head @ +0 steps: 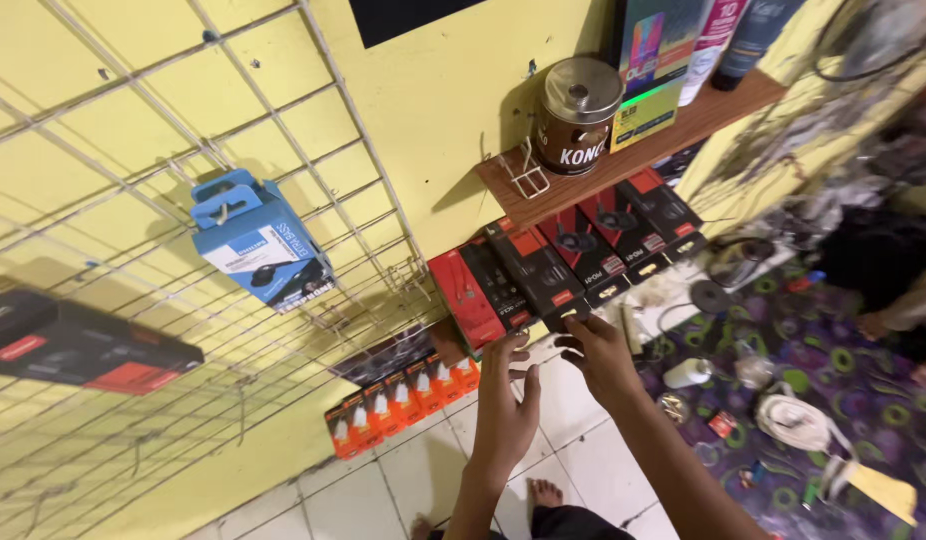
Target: The person picks up various boxed electronic accessories from a shelf and hangs them on a wall-mounted wire grid display. They handle multiple items including data cables and earphones, placing them on hooks one by one.
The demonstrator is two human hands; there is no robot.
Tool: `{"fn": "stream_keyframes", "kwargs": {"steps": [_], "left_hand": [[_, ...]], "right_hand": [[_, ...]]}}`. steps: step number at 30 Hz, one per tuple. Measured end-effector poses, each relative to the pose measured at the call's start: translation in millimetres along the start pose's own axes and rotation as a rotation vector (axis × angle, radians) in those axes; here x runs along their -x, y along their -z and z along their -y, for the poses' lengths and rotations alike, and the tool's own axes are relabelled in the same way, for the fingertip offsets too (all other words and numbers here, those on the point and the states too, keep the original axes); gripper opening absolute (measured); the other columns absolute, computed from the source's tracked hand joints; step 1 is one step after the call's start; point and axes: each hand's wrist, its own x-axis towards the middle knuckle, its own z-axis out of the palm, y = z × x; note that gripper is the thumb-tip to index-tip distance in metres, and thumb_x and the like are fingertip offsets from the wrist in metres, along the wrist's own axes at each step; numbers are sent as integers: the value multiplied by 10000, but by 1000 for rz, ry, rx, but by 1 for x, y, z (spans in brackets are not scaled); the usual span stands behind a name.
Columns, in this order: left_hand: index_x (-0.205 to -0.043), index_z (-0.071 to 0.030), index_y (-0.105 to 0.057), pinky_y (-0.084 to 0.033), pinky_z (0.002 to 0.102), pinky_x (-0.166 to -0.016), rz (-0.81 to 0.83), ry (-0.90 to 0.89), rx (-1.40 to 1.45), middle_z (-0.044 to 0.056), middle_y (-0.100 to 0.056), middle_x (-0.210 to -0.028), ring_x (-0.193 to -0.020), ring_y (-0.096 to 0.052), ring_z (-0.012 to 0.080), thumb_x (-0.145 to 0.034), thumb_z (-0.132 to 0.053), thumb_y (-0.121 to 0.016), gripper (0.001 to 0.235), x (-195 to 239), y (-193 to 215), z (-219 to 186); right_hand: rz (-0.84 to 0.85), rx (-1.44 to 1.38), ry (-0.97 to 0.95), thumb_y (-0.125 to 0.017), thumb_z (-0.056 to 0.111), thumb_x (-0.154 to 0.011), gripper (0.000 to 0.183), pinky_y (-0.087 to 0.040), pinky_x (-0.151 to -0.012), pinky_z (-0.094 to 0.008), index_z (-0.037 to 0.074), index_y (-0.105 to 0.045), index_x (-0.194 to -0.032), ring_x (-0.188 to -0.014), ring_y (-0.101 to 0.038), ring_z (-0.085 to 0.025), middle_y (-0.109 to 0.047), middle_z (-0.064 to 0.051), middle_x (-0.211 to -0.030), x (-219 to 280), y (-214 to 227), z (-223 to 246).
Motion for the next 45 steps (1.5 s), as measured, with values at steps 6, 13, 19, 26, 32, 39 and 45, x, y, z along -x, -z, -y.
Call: {"fn": "stream_keyframes", "kwargs": {"steps": [6, 13, 19, 26, 32, 39, 45], "left_hand": [[-1301, -33, -564, -541, 373, -875, -222, -16, -60, 130, -605, -1263, -1109, -636, 263, -997, -40, -592, 306, 6, 9, -21], [-1377, -39, -544, -422, 430, -1126, -287, -280, -292, 162, -555, -1395, -1321, -535, 350, -925, -62, -696, 478, 12, 32, -84], [-1562, -39, -339, -274, 504, -1175, 12, -214, -277, 207, -477, -1533, -1439, -420, 403, -847, -54, -785, 843, 27, 52, -117], [-1636, -187, -193, -541, 365, -942, 9, 252, 79, 87, -639, -1267, -1029, -668, 224, -797, 3, -784, 1044, 51, 77, -100], [-1638, -137, -113, -560, 329, -939, -326, 57, 135, 98, -661, -1214, -1059, -679, 178, -820, 74, -800, 1089, 84, 138, -80], [-1636, -86, -226, -582, 341, -838, -420, 31, 40, 105, -718, -1157, -964, -696, 186, -870, -20, -756, 934, 90, 255, -88], [-1658, -67, -227, -579, 330, -927, -397, -196, -124, 116, -719, -1196, -1019, -723, 176, -940, -57, -744, 885, 68, 343, -89]], "right_hand": [[175, 30, 13, -618, 96, -950, 226, -537, -755, -322, -23, -660, -1139, -904, -664, -170, -685, -77, -1047, 23, 31, 23], [359, 520, 155, -616, 46, -943, 236, -485, -742, -269, -28, -716, -1144, -832, -612, -138, -727, -64, -916, 55, 30, 109], [512, 767, 523, -690, 78, -934, 124, -508, -690, -250, -29, -692, -996, -799, -617, -87, -720, -45, -840, 81, -33, 156], [709, 730, 664, -739, 98, -905, 151, -566, -713, -259, -13, -746, -1008, -808, -675, -75, -781, -21, -896, 111, -113, 147], [974, 490, 763, -690, 19, -917, 696, -517, -973, -298, 39, -389, -1545, -1248, -585, -149, -532, -126, -1468, 160, -184, 109], [873, 624, 828, -724, -30, -889, 751, -575, -919, -292, 90, -426, -1568, -1110, -658, -154, -612, -117, -1379, 215, -301, 78], [810, 493, 926, -700, -74, -923, 732, -581, -984, -308, 64, -403, -1578, -1167, -652, -165, -609, -125, -1365, 228, -379, 58]]}}
